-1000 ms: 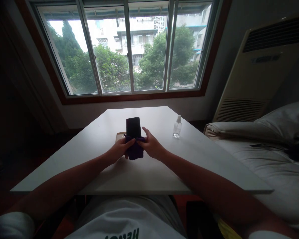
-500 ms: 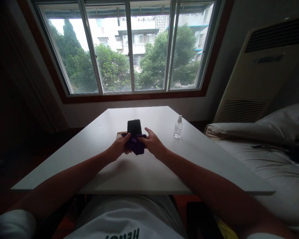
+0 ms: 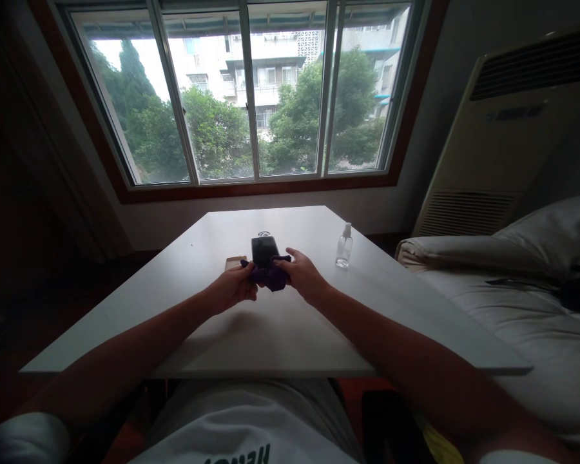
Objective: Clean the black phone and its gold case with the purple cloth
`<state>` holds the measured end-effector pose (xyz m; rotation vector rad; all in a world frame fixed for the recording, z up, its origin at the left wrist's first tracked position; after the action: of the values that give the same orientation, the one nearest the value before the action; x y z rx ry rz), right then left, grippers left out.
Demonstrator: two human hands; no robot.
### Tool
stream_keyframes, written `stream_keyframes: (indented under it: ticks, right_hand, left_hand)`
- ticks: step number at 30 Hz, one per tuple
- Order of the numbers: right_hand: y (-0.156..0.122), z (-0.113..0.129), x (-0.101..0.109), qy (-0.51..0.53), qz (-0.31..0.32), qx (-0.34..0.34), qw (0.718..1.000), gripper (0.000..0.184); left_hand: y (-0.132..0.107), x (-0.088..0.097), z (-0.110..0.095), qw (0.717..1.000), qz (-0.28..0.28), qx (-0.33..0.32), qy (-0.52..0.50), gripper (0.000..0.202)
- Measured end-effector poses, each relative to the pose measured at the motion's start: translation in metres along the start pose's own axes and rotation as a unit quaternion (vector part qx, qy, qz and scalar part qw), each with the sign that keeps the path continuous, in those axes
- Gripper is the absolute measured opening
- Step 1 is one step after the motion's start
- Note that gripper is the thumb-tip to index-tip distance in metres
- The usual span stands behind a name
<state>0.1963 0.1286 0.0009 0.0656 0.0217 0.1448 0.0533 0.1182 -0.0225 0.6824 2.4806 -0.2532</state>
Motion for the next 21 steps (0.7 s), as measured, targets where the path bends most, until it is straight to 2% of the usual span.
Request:
stream_keyframes:
  ticks: [2,4,7,10,11,13,15,18,21]
  right_hand:
    - [0.000,0.004,0.002,0.002,-0.004,0.006,1.000,0.085]
    - [-0.001,0.009,0.003,0.008,-0.006,0.013,1.000,0.086]
    - [-0.001,0.014,0.006,0.018,-0.010,0.020,1.000,0.087]
    - [-0.001,0.013,0.007,0.023,-0.008,0.017,1.000,0.086]
    - [-0.001,0.013,0.006,0.022,-0.006,0.014,1.000,0.086]
    - [-0.002,0.010,0.004,0.021,0.002,0.007,1.000,0.085]
    - [-0.004,0.009,0.000,0.024,0.012,0.002,1.000,0.085]
    - [-0.009,0.010,-0.008,0.021,0.027,-0.001,0.999,0.086]
    - [-0.013,0.010,-0.013,0.005,0.029,-0.016,0.999,0.087]
  left_hand:
    - [-0.001,0.007,-0.003,0.999,-0.039,-0.004,0.031,0.030]
    - [-0.004,0.019,-0.011,0.990,-0.107,-0.027,0.084,0.034]
    - [-0.014,0.034,-0.035,0.957,-0.213,-0.100,0.169,0.049]
    - [-0.025,0.034,-0.059,0.927,-0.245,-0.189,0.212,0.040]
    - [-0.028,0.031,-0.065,0.922,-0.242,-0.209,0.219,0.035]
    - [-0.026,0.025,-0.065,0.930,-0.211,-0.211,0.213,0.028]
    - [-0.020,0.016,-0.054,0.954,-0.158,-0.169,0.189,0.027]
    - [-0.012,0.003,-0.030,0.981,-0.087,-0.085,0.148,0.041]
    - [-0.010,-0.004,-0.015,0.990,-0.061,-0.038,0.122,0.045]
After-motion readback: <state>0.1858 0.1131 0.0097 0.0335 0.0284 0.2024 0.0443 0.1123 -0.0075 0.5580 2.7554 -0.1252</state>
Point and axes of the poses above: each hand's wrist, its own y-axis towards the middle knuckle, its own x-axis out of the back of the hand, z = x × y, the point moved 10 cm from there along y, towards the middle knuckle, and after that the axes turned 13 degrees about -y, right-handed, at the moved point
